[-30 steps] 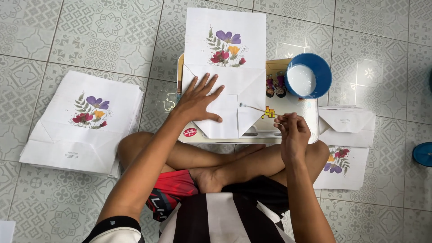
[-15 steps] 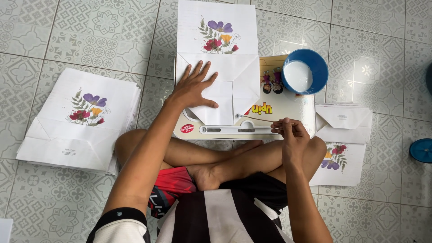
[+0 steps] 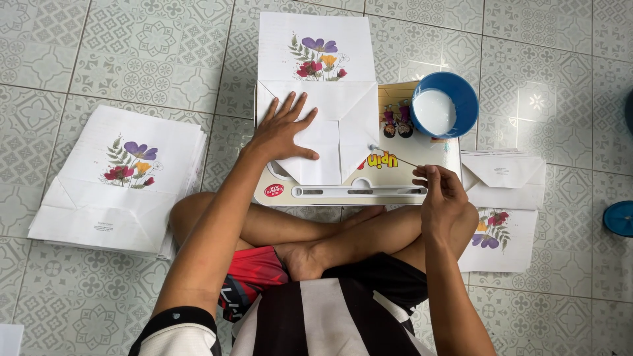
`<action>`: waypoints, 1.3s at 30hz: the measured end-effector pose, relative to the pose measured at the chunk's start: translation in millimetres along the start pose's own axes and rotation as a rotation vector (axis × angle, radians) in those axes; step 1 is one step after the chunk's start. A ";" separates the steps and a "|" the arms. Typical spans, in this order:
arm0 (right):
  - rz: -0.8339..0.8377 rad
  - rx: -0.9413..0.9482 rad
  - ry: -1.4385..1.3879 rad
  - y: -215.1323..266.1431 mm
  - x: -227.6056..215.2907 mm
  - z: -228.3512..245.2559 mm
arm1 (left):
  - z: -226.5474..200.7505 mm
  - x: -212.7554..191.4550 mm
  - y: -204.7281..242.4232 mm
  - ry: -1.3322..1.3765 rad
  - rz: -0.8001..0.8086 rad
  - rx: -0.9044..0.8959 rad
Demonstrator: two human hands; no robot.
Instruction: Folding and gluing the bottom of paper bags with floral designs.
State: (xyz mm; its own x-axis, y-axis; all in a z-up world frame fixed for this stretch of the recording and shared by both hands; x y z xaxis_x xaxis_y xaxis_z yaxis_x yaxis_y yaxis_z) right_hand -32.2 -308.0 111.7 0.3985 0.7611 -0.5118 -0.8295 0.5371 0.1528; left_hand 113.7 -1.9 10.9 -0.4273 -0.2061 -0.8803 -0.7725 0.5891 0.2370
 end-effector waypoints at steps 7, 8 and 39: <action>0.068 -0.320 -0.237 -16.3 20.3 -40.2 | -0.4 -1.2 0.3 0.012 -0.004 -0.004; 0.087 -0.346 -0.222 -13.5 20.5 -38.7 | -0.5 -1.0 0.0 0.003 -0.001 -0.003; 0.012 -0.399 -0.262 -30.9 18.7 -44.2 | 10.7 -23.7 -4.2 0.140 0.079 0.029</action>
State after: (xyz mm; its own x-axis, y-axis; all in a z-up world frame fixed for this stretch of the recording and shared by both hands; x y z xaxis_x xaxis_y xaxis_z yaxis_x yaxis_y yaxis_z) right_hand -16.4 -326.4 60.0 0.4305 0.8600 -0.2741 -0.8998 0.3851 -0.2050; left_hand 132.1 8.9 26.3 -0.5490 -0.2634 -0.7932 -0.7208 0.6296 0.2899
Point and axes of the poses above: each hand's wrist, its own y-axis away from the middle knuckle, its own x-axis out of the palm, z = x × y, the point moved 2 cm from there along -y, towards the middle knuckle, and after that the axes turned 12 degrees about x, right-handed, at the moved point
